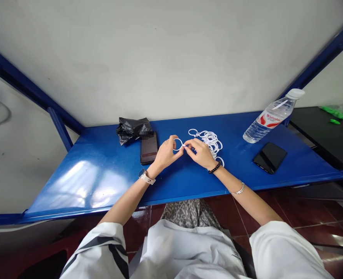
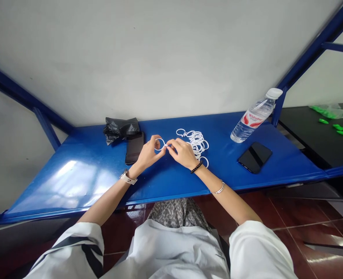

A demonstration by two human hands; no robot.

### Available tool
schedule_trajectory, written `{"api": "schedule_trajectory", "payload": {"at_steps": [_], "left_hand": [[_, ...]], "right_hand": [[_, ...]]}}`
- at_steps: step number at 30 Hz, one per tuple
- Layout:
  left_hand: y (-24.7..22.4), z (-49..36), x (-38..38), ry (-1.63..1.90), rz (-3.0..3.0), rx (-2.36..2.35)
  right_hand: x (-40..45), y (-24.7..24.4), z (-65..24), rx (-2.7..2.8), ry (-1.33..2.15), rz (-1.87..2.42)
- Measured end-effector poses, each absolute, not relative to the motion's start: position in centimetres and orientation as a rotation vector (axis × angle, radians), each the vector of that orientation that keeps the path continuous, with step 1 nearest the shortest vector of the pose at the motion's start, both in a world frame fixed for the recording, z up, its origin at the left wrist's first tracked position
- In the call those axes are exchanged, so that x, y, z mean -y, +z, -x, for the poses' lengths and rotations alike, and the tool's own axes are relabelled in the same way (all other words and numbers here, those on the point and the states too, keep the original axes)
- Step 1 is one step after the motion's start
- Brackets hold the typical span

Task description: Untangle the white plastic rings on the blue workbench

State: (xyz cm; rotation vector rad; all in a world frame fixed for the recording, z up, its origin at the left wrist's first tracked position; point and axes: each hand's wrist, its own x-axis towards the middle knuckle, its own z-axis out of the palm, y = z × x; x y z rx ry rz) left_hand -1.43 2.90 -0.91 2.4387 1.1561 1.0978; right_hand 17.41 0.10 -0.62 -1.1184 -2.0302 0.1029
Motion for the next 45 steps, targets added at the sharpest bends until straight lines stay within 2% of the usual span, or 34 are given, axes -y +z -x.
{"api": "schedule_trajectory", "payload": {"at_steps": [17, 38, 45], "left_hand": [[-0.6, 1.7, -2.9, 1.084, -2.450, -0.988], [-1.1, 1.7, -3.5, 0.923, -2.565, -1.284], [-2.1, 2.1, -4.6, 0.711, -2.658, -1.592]], "right_hand": [[-0.1, -0.2, -17.7, 2.021, 0.057, 1.140], [-0.6, -0.6, -17.9, 2.115, 0.020, 1.223], [-2.2, -0.4, -20.0, 2.072, -0.180, 1.443]]}}
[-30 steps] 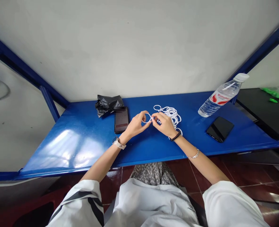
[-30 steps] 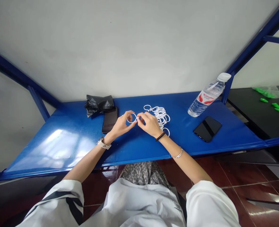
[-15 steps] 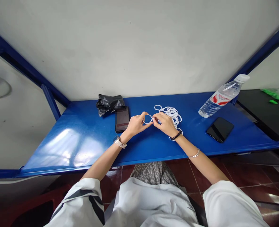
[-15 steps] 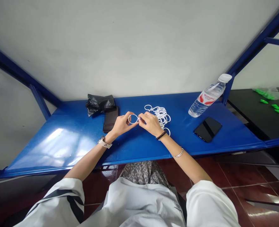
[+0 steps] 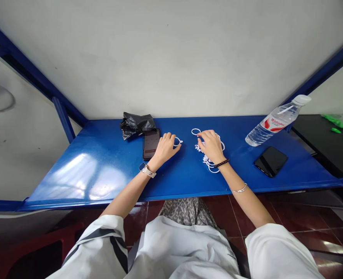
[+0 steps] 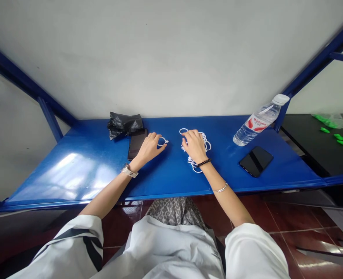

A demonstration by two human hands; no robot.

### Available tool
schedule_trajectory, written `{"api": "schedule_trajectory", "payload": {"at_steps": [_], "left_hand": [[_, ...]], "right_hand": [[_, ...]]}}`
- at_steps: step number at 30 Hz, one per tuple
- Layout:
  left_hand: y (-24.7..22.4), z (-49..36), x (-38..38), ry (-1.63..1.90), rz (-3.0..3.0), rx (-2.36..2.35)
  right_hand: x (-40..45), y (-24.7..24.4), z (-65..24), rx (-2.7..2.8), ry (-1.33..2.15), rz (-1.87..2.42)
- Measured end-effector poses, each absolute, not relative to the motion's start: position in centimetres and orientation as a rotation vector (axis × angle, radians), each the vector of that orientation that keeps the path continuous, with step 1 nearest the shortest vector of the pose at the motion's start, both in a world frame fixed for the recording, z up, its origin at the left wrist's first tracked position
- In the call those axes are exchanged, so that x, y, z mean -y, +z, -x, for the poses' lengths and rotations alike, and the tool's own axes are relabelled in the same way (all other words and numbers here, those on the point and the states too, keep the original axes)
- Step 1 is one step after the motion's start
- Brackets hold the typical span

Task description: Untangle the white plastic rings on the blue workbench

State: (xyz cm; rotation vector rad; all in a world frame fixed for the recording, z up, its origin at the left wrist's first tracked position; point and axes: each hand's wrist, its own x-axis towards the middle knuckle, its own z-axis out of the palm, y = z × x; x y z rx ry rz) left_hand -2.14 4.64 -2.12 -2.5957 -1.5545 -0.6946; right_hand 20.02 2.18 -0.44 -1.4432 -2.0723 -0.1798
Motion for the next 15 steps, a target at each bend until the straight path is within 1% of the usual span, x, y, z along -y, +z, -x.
{"api": "schedule_trajectory", "payload": {"at_steps": [4, 9, 15], "left_hand": [[-2.4, 2.5, -5.0, -0.687, 2.536, 1.585], [-2.6, 2.9, -5.3, -0.684, 2.553, 1.565], [-2.2, 2.8, -5.1, -0.700, 2.577, 1.586]], "right_hand": [[-3.3, -1.4, -22.2, 2.044, -0.230, 1.603], [-4.0, -2.7, -23.5, 2.061, -0.266, 1.585], [-3.9, -2.6, -23.7, 2.026, -0.216, 1.611]]}}
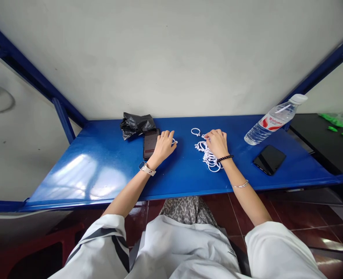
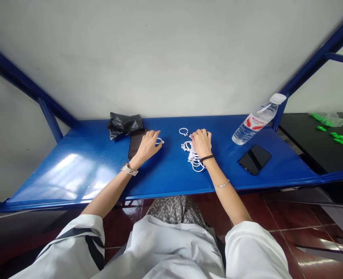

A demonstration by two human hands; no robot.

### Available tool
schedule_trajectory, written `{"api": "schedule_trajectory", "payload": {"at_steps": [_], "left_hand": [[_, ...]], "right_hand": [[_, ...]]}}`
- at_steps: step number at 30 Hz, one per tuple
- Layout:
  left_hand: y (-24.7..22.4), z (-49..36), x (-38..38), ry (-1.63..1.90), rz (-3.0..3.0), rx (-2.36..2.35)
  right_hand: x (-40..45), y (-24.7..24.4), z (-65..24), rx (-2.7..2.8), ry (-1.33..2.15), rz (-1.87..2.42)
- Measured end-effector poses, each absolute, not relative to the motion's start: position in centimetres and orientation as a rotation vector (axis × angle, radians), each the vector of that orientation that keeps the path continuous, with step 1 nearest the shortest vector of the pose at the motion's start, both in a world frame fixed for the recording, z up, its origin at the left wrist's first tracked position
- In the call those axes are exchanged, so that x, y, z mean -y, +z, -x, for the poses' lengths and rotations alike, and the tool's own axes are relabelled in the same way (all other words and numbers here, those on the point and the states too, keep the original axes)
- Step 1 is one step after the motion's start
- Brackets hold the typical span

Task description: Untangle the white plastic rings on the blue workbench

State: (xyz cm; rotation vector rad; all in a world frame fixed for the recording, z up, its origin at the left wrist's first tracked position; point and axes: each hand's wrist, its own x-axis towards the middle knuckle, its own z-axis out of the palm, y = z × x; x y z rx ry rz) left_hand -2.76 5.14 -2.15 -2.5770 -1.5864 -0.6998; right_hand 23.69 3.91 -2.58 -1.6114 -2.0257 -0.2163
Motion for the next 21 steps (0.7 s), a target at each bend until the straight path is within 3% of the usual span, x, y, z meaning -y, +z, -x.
{"api": "schedule_trajectory", "payload": {"at_steps": [5, 15, 21], "left_hand": [[-1.7, 2.6, -5.0, -0.764, 2.619, 1.599], [-0.9, 1.8, -4.3, -1.356, 2.990, 1.226], [-0.6, 1.7, -4.0, -1.524, 2.957, 1.174]], "right_hand": [[-3.7, -1.4, -23.5, 1.920, -0.109, 1.550], [-2.3, -0.4, -19.8, 1.891, 0.567, 1.097], [-1.9, 0.0, -19.5, 1.880, 0.603, 1.042]]}}
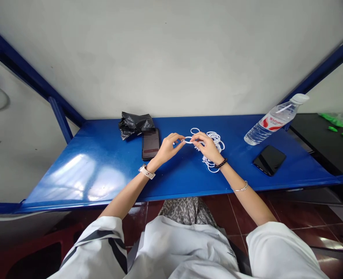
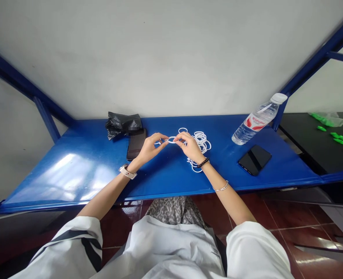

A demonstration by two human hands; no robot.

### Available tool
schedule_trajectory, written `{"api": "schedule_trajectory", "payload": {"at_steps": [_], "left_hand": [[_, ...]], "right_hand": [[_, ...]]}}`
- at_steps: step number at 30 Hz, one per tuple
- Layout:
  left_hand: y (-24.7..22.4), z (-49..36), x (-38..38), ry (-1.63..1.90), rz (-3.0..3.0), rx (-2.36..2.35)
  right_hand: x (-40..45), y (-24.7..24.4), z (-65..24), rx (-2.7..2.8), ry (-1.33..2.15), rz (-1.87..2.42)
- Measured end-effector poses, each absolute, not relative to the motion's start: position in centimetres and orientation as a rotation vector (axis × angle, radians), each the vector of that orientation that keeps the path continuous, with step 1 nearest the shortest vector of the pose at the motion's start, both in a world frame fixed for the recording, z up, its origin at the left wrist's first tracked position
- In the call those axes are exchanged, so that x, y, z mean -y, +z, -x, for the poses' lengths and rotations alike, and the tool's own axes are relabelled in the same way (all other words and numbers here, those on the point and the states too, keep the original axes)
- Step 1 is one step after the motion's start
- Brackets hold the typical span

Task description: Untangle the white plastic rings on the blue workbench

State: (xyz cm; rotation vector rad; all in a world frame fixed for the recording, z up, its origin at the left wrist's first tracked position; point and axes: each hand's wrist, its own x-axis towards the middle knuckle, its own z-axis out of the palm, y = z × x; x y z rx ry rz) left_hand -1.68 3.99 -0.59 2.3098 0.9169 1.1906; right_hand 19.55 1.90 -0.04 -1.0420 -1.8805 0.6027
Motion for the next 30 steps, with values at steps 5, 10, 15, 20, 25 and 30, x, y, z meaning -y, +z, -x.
{"api": "schedule_trajectory", "payload": {"at_steps": [5, 10, 15, 20, 25, 30], "left_hand": [[-0.1, 1.7, -3.7, 1.225, -2.255, -0.957], [0.2, 1.6, -3.4, 1.276, -2.255, -1.004], [0.3, 1.5, -3.3, 1.344, -2.369, -0.920], [0.0, 1.6, -3.4, 1.333, -2.429, -0.904], [0.0, 1.6, -3.4, 1.301, -2.453, -0.909], [0.1, 1.6, -3.4, 1.278, -2.430, -0.870]], "right_hand": [[-1.8, 0.4, -19.8, 1.861, 0.567, 1.013], [-1.6, 0.3, -19.4, 1.906, 0.496, 0.992], [-1.4, 0.1, -18.9, 1.953, 0.445, 1.000], [-1.2, 0.0, -18.7, 2.004, 0.404, 1.000], [-1.0, 0.3, -18.5, 2.055, 0.408, 0.982], [-0.9, 0.4, -18.5, 2.074, 0.435, 0.995]]}}
